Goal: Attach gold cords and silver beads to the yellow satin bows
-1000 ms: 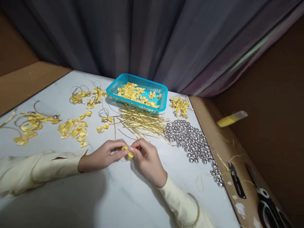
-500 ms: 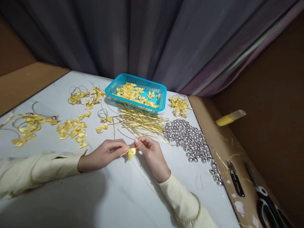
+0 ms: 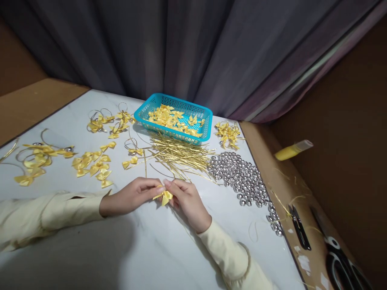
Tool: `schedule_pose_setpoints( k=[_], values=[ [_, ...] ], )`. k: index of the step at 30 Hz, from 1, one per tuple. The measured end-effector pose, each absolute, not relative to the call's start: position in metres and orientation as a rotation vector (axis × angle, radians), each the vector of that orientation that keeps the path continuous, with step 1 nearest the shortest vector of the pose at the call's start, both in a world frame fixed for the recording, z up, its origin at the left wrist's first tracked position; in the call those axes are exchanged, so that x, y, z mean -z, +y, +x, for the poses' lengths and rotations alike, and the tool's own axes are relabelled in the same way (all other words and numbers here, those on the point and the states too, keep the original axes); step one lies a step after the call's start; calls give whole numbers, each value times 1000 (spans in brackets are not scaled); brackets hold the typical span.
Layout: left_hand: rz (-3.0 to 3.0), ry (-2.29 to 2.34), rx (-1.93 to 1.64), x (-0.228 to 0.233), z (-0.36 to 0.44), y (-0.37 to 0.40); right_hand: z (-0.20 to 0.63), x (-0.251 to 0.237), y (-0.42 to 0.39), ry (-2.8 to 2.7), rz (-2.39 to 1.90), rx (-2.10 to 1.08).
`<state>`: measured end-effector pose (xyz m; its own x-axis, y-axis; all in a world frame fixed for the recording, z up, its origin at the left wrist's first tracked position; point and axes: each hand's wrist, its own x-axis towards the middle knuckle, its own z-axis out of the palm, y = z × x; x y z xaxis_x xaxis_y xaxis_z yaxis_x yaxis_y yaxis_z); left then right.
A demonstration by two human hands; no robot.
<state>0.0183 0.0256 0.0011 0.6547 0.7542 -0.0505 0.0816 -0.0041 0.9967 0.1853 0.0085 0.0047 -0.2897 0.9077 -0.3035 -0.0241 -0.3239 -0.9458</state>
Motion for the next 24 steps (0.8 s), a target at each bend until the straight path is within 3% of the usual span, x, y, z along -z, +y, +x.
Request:
schedule_pose_setpoints(
  k=[12, 24],
  values=[
    [1524, 749, -529, -5, 15, 22, 240, -17, 47, -849, -1176, -1358],
    [1645, 702, -525, -9, 12, 22, 377, -33, 70, -615, -1360, -940]
  ],
)
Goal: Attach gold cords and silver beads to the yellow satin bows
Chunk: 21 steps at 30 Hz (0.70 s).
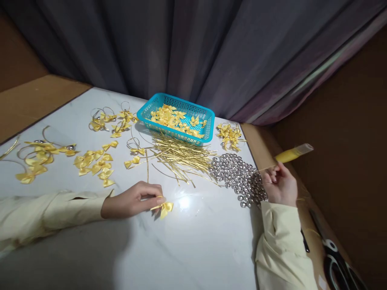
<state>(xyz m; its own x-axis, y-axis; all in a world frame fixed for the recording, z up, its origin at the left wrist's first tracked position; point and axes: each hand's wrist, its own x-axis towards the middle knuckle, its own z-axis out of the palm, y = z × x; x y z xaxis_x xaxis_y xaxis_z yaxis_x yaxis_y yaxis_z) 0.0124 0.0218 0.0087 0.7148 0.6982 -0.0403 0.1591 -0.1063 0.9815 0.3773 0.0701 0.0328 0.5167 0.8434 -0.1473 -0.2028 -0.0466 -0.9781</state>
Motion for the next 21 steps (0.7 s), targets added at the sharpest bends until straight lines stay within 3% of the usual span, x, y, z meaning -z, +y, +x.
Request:
schedule_pose_setpoints(
  k=[13, 21],
  values=[
    [1531, 708, -474, -9, 11, 23, 375, -26, 62, -730, -1583, -680],
    [1640, 820, -445, -7, 15, 23, 379, -35, 56, -814, -1546, -877]
  ],
)
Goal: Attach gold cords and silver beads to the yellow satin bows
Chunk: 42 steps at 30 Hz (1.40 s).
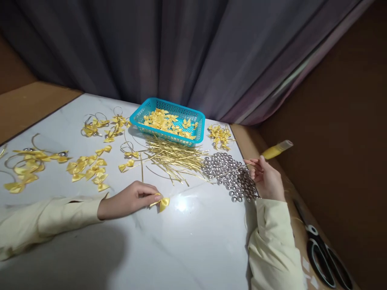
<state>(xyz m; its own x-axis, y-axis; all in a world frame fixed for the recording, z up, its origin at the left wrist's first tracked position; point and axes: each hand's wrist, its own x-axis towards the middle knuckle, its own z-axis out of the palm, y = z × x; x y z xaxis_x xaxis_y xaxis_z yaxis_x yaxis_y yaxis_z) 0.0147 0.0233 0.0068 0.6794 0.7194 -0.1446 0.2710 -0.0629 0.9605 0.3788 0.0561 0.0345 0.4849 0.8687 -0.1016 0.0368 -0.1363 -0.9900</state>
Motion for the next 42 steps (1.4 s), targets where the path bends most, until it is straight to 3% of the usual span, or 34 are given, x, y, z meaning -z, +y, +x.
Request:
schedule_pose_setpoints(
  k=[15, 34, 42],
  values=[
    [1762, 823, -342, -9, 17, 21, 352, -47, 38, -1491, -1653, -1489],
    [1751, 804, -327, -9, 18, 21, 304, -28, 38, -2039, -1799, -657],
    [1759, 798, -340, -9, 18, 22, 303, -16, 42, -2157, -1825, -487]
  ],
)
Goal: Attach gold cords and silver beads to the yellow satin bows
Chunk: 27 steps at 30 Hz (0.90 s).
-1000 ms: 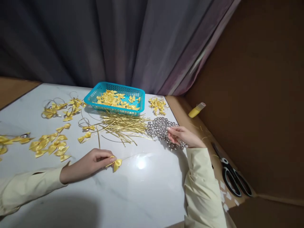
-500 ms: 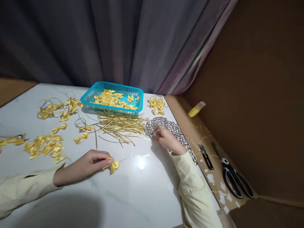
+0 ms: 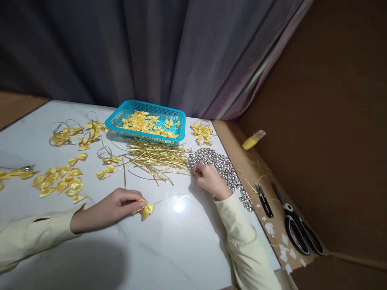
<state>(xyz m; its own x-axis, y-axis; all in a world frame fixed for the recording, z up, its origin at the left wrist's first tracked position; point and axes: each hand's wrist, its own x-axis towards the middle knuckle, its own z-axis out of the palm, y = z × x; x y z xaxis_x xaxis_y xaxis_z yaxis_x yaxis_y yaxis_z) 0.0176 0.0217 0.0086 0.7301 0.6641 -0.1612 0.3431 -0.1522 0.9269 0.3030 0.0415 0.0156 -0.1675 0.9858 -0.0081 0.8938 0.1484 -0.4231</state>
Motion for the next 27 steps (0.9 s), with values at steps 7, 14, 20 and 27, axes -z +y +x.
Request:
schedule_pose_setpoints(
  k=[7, 14, 20, 27],
  values=[
    [1759, 783, -346, -7, 18, 22, 297, -7, 42, -2169, -1753, -388],
    [1783, 793, -325, -7, 17, 23, 289, 1, 47, -2113, -1554, -332],
    [1793, 780, -332, -5, 16, 23, 287, 2, 51, -1823, -1496, -492],
    [1780, 775, -341, -2, 15, 23, 298, -7, 50, -1255, -1334, -813]
  ],
)
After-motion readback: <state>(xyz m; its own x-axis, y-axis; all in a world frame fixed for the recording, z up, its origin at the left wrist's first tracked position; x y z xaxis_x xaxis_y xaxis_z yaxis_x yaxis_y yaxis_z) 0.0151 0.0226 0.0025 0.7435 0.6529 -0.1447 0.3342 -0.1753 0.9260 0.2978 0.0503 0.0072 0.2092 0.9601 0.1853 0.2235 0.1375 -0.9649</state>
